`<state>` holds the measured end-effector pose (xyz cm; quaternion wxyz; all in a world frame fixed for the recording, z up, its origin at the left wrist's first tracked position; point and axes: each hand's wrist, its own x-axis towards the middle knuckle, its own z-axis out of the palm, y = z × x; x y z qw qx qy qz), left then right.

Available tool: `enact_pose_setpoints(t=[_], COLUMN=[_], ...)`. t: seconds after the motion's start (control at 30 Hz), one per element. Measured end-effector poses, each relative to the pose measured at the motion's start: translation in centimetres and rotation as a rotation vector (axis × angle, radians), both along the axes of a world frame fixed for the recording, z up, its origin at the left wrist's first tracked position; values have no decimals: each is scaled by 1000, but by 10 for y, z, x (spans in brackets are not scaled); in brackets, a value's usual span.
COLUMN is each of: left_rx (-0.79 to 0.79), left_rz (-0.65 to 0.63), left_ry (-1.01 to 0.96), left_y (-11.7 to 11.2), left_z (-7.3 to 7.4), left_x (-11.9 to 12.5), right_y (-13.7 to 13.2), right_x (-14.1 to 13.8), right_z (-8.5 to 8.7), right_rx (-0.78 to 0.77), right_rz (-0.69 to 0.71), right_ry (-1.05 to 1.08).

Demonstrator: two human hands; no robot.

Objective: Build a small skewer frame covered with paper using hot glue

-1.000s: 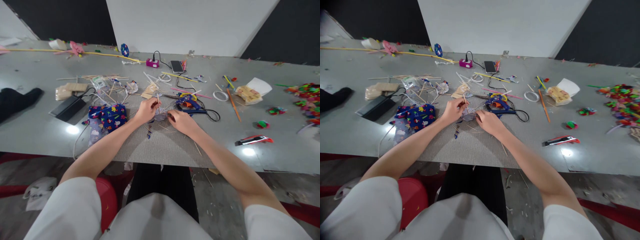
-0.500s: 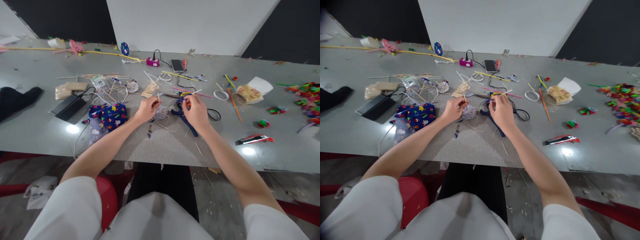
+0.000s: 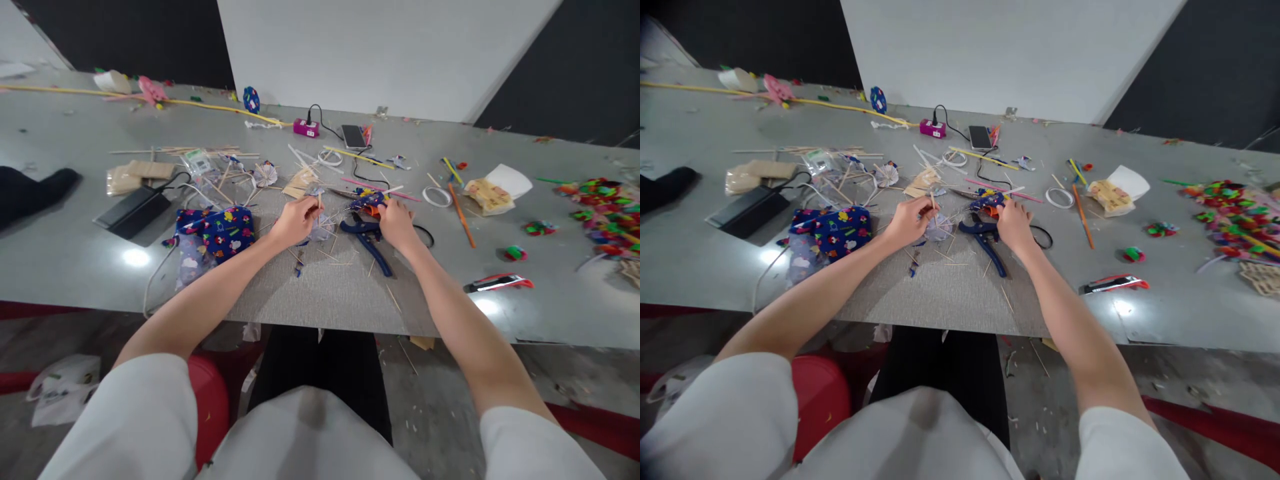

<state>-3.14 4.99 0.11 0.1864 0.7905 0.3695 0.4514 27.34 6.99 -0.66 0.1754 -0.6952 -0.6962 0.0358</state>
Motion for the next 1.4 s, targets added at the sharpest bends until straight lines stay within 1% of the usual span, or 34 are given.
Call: enact_pose_setpoints(t=[0.2,0.33,0.43,0.5,0.6,0.73,0.8,0.9,1.07,1.27,1.33,1.4], left_rx=[1,-3,-4,-2,-6,-5,-6,-13,-24,-19,-15,-6], left_rz=[5,6,3,6,17,24,28,25,40,36,27,22], left_ry=[8,9,8,11,21,16,11,2,12,6,-3,-9], left_y=[1,2,2,1,0,-1,-1,-1,-1,1,2,3], left_z=[-1,-2,-2,-2,0,2,2,2,2,0,-1,-2], left_x=[0,0,-1,-1,-1,0,0,-1,-1,-1,-1,-1], right_y=[6,13,20,21,14,-11,-23,-35,-35,-26,-25,-27], right_x=[7,13,21,26,28,19,10,-3,-6,6,11,17], right_z=[-1,-2,2,8,21,35,38,37,33,33,34,34], right_rx=[35,70,136,136,79,9,4,6,25,-11,-13,-76], right_rz=[-62,-88,-146,-163,-114,-10,13,-7,30,-69,-110,-91], right_ry=[46,127,208,258,297,285,261,212,185,60,72,146])
